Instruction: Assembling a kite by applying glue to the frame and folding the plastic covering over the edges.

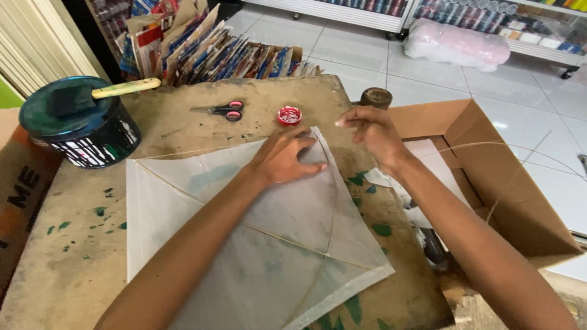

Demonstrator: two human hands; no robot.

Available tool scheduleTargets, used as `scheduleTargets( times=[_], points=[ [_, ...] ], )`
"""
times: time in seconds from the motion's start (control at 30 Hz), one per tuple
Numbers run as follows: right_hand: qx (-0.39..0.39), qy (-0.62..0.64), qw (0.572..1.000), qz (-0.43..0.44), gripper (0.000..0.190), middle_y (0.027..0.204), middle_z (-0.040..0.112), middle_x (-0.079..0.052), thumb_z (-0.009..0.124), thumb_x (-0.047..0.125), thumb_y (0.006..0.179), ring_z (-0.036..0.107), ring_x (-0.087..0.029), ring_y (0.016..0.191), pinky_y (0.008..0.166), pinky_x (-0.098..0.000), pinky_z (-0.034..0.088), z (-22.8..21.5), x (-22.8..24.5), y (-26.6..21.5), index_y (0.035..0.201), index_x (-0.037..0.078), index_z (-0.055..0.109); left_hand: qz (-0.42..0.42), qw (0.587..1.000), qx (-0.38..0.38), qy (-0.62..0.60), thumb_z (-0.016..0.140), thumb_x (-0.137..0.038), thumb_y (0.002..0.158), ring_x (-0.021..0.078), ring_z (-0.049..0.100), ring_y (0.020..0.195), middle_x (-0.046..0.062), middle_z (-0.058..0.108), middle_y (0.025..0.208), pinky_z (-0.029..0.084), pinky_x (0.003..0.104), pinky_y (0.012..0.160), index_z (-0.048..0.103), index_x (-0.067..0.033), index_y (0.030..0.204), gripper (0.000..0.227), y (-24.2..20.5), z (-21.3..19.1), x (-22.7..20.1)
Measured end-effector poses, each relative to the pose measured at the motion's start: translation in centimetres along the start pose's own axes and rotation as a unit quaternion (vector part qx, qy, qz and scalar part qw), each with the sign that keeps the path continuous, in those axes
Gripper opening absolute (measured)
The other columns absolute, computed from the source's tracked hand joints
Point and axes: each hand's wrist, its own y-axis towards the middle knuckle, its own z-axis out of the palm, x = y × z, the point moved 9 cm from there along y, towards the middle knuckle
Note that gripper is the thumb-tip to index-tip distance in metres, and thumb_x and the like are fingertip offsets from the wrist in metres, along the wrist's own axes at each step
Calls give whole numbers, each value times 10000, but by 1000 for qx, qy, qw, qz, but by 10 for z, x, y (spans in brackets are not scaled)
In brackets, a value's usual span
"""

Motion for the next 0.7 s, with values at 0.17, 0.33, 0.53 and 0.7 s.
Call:
scheduleTargets(
  times=[0.17, 0.33, 0.53, 0.7],
  points=[
    [29, 93, 990, 101, 333, 1017, 566, -81, 461, -67, 694, 572, -189, 998, 786, -292, 480, -9, 1, -48, 934, 48, 661, -3, 998, 3, 59, 730, -579, 800, 425, 621, 1198, 121, 548, 1355, 461, 522, 1095, 720, -88, 1141, 597, -1, -4, -7],
    [89, -65, 994, 19, 360, 1023, 607, -129, 471, -137, 768, 595, -289, 1045, 825, -393, 512, -6, -2, -83, 989, 30, 701, 54, 987, 0, 151, 625, -596, 913, 339, 645, 1184, 82, 583, 1237, 326, 510, 1136, 657, -135, 1172, 530, 12, 18, 0],
    [144, -245, 948, -143, 331, 959, 538, -183, 432, -12, 792, 588, -393, 911, 738, -528, 512, 19, 10, -93, 1031, 81, 642, -5, 985, 15, 174, 499, -555, 975, 247, 551, 1191, 33, 579, 1162, 232, 552, 1043, 624, -241, 1238, 428, 5, 29, -2],
    [138, -329, 920, -164, 388, 919, 519, -133, 461, 28, 850, 555, -378, 821, 693, -516, 471, 28, 1, -87, 1168, 143, 651, -88, 980, 38, 175, 381, -518, 1022, 238, 538, 1178, 17, 539, 1218, 285, 535, 986, 587, -294, 1292, 407, -1, 42, 2]
  ],
)
